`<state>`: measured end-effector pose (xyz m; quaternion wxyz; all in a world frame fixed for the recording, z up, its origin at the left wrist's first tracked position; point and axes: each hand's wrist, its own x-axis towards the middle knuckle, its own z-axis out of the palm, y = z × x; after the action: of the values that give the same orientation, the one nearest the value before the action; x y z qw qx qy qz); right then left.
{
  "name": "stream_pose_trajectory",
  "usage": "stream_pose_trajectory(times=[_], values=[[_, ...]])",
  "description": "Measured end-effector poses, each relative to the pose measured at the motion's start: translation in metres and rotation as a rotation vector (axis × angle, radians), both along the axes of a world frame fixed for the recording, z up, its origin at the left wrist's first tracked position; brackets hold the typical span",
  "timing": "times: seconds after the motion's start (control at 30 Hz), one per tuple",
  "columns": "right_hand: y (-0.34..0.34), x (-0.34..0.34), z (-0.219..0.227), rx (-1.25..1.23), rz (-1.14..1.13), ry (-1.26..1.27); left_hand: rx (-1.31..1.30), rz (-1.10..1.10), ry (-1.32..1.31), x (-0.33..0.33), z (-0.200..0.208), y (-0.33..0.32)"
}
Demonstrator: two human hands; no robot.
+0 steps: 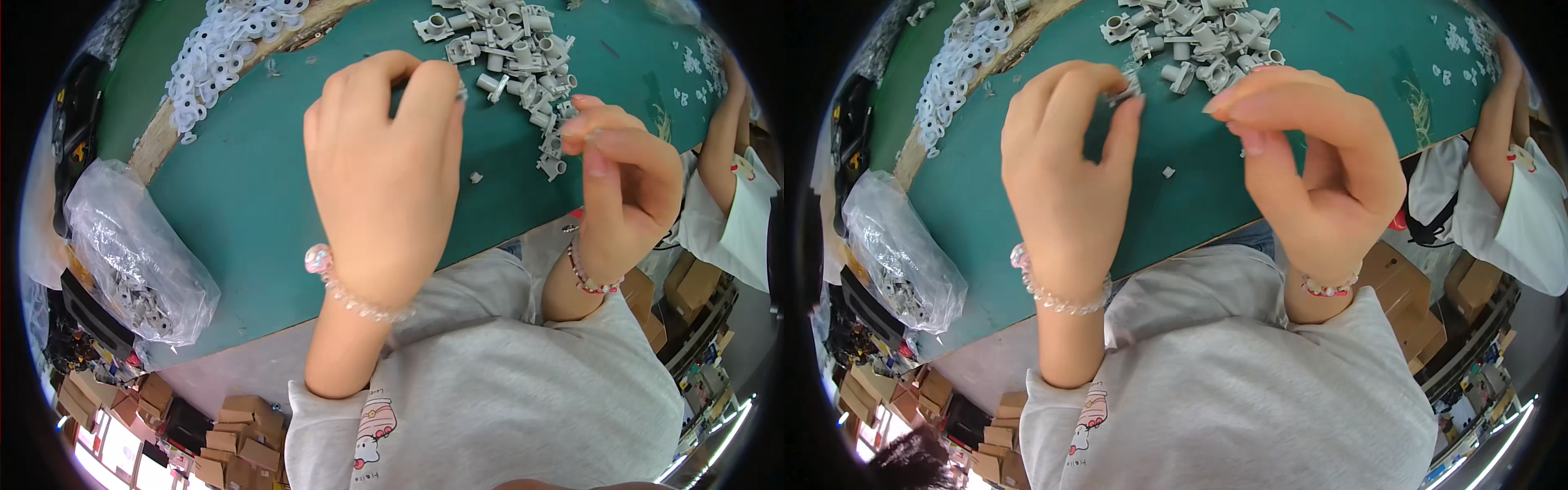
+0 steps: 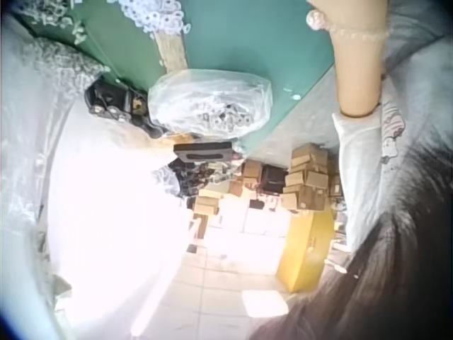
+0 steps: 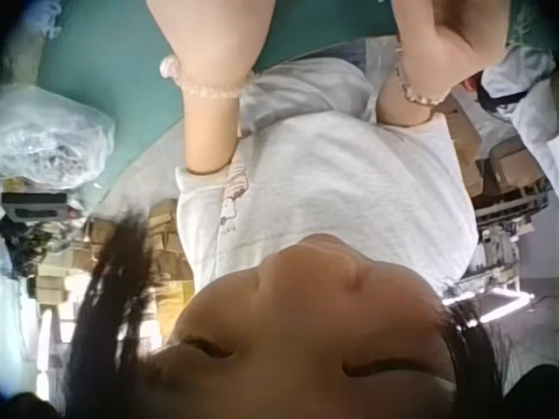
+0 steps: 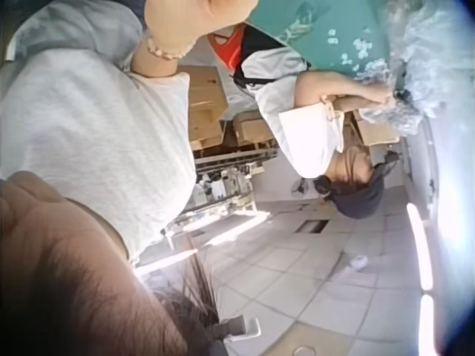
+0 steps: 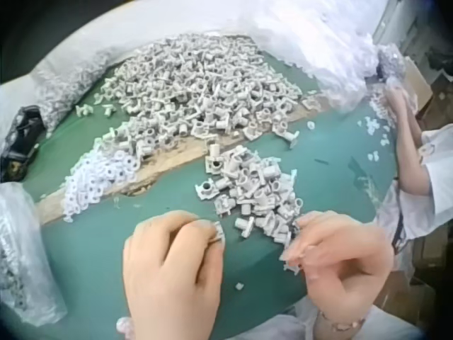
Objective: Assembling small plastic components by inserting white parts into grey housings at a factory workbench.
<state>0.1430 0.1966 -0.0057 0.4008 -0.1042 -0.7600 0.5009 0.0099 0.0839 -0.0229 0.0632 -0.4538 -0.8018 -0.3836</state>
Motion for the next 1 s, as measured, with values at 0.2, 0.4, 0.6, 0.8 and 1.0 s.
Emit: stream_pose_trajectory(times=[0.2,0.4,0.6,0.8,1.0], values=[[-0.013,-0.007,0.001,0.004,0.234,-0.049,0.082,-0.159,-0.225,0.012,0.014,-0.034],[-0.048,-0.022,-0.001,-0.212,0.461,-0.076,0.393,-0.003,-0.520,0.028,0.010,-0.073],[-0.070,-0.035,-0.008,-0.393,0.510,-0.176,0.454,-0.034,-0.374,0.024,0.000,-0.094],[-0.082,-0.043,-0.007,-0.443,0.602,-0.184,0.515,-0.035,-0.350,0.025,-0.005,-0.104],[-0.095,-0.049,-0.009,-0.572,0.587,-0.167,0.552,-0.030,-0.311,0.021,-0.014,-0.112]])
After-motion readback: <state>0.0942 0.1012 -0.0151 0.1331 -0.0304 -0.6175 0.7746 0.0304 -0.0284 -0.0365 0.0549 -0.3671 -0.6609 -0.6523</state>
